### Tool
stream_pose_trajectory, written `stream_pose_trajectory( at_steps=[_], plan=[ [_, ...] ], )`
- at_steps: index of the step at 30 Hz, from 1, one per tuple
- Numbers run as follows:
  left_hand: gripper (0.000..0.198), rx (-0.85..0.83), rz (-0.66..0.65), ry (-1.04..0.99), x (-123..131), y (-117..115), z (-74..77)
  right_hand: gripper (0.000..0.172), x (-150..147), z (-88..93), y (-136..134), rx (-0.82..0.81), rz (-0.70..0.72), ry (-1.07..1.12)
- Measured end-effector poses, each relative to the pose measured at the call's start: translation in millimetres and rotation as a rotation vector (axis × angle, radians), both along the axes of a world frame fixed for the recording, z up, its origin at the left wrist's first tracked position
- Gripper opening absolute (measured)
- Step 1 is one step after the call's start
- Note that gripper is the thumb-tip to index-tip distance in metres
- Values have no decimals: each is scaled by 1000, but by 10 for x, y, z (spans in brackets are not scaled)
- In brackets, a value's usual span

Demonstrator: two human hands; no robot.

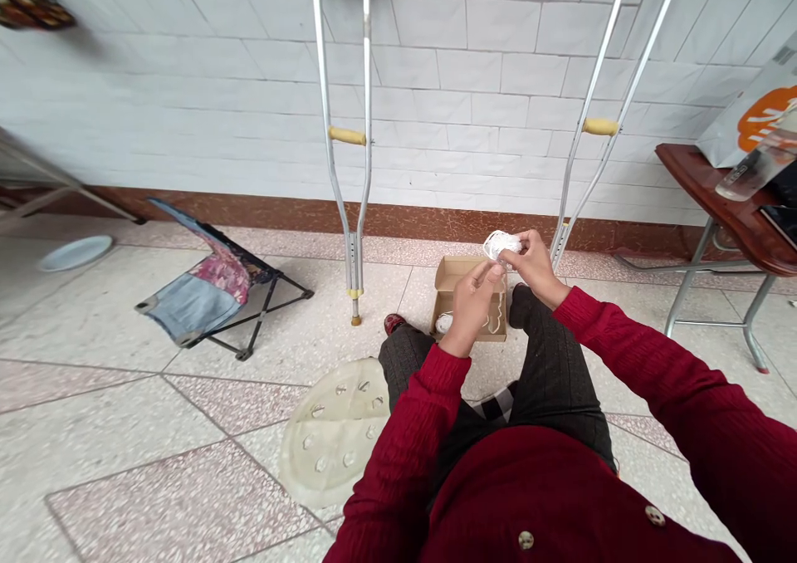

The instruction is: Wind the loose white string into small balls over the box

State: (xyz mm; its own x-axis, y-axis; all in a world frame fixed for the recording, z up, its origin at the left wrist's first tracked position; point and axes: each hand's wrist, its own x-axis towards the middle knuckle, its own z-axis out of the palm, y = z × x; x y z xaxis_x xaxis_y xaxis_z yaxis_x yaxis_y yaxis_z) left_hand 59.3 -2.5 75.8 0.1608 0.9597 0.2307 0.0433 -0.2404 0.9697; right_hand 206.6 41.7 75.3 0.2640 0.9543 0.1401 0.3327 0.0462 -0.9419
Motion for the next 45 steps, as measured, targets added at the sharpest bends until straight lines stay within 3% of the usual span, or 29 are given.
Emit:
stream_pose_trajectory(
  at_steps=[6,9,17,20,26,28,33,38,42,45],
  plan=[
    [49,-195,27,-219,-89,221,-159,44,-17,-47,-12,127,-74,-115],
    [54,-293,-29,-292,-139,280,-198,47,-13,-4,-44,142,-75,-165],
    [35,-192,-77,2,-87,278,-186,49,-3,51,-108,173,-81,-277],
    [35,-178,-106,-45,-130,270,-175,49,-1,32,-102,164,-75,-244],
    [54,-243,-42,-185,-206,357,-193,46,-29,5,-125,167,-22,-194],
    [53,-243,-57,-170,-226,420,-235,46,-28,3,-137,166,3,-193],
    [45,-242,45,-138,-296,492,-407,44,42,14,-138,136,61,-225],
    [44,-306,-186,-225,-243,285,-423,41,98,60,-122,130,89,-326],
    [36,-274,-402,-164,-262,57,-279,41,163,61,-64,73,84,-404],
    [37,-250,-465,-182,-363,-77,-145,43,265,-3,-10,-17,62,-474]
  ],
)
